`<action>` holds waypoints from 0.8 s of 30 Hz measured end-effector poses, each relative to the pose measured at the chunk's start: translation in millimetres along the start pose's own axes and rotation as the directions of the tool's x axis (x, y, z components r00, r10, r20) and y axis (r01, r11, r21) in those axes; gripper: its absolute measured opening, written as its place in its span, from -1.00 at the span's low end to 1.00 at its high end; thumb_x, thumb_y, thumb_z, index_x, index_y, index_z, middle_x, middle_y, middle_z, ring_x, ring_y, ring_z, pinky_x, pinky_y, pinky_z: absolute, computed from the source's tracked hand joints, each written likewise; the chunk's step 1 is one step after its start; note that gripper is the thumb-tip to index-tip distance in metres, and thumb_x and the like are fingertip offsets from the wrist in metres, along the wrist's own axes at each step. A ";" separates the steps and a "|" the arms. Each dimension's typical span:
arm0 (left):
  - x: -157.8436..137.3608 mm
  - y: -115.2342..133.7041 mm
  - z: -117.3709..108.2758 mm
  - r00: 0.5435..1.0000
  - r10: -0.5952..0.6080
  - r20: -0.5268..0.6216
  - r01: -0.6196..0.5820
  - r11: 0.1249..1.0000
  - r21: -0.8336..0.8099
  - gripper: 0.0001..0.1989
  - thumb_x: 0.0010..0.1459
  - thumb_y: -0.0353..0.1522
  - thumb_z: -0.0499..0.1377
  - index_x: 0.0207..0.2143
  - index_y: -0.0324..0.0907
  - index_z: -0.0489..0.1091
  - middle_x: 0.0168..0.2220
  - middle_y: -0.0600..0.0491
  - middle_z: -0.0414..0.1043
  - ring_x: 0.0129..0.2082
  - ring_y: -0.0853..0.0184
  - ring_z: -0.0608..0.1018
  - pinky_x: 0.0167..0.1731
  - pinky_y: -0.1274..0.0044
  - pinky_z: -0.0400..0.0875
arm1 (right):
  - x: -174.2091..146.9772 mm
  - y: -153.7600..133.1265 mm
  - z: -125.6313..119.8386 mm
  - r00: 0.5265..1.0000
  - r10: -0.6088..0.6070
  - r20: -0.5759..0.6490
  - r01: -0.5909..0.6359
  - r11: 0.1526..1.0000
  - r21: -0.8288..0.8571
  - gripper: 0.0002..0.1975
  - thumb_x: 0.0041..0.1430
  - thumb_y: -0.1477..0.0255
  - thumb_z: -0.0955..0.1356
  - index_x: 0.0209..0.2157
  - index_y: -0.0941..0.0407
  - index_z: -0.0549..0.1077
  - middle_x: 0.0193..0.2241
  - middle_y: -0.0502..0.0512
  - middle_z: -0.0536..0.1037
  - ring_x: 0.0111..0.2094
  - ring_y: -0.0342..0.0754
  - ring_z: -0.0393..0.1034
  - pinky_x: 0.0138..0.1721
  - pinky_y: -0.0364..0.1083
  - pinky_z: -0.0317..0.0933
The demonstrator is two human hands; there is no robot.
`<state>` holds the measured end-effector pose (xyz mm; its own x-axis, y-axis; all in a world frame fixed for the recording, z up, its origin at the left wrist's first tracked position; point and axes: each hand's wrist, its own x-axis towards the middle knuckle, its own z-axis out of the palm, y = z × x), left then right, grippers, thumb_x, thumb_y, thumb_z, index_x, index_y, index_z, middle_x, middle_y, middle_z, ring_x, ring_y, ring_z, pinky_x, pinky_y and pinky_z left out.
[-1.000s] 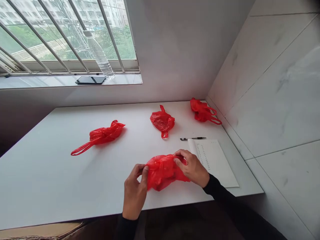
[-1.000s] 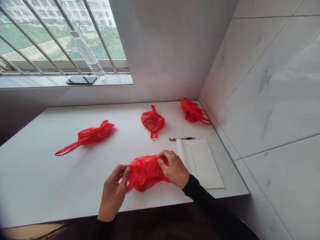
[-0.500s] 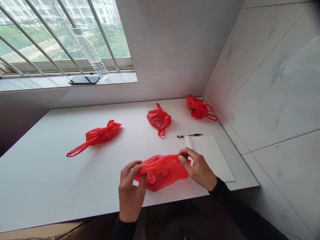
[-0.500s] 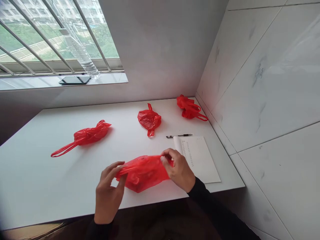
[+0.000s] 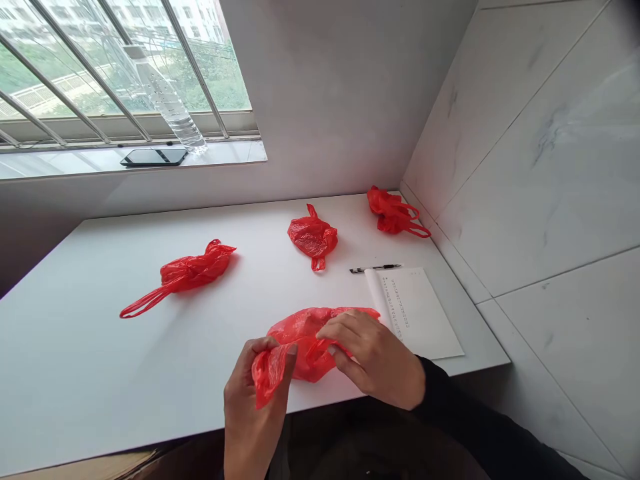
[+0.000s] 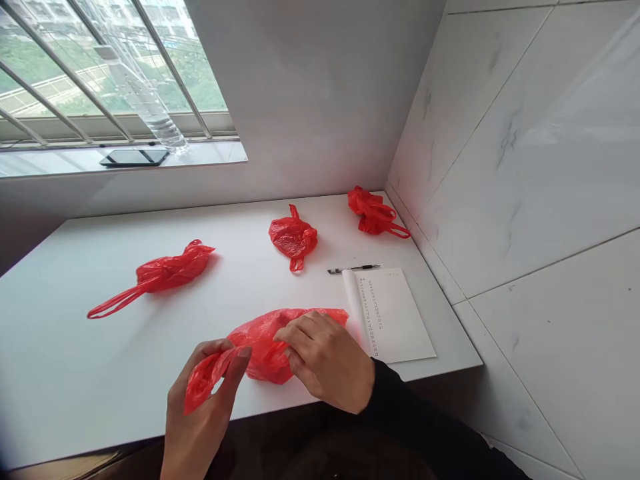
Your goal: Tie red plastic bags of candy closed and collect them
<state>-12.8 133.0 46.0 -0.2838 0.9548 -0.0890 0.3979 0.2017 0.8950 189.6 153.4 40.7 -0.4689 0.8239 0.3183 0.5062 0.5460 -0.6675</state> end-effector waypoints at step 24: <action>-3.4 11.1 -2.9 0.993 -0.027 -0.113 0.017 0.996 -0.091 -0.63 0.11 -0.05 0.31 -0.12 0.02 0.37 -0.12 0.09 0.43 -0.15 0.22 0.56 -0.20 0.46 0.50 | -5.5 -23.6 -44.8 0.921 0.384 0.069 -0.377 0.833 0.405 -0.80 0.42 0.24 0.29 -0.25 0.04 0.39 -0.43 -0.09 0.39 -0.42 -0.17 0.25 -0.33 -0.16 0.16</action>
<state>-10.0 131.4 57.5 -0.3914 0.9180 -0.0632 0.3116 0.1969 0.9296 212.7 142.7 84.8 -0.2872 0.9578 -0.0093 0.3053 0.0824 -0.9487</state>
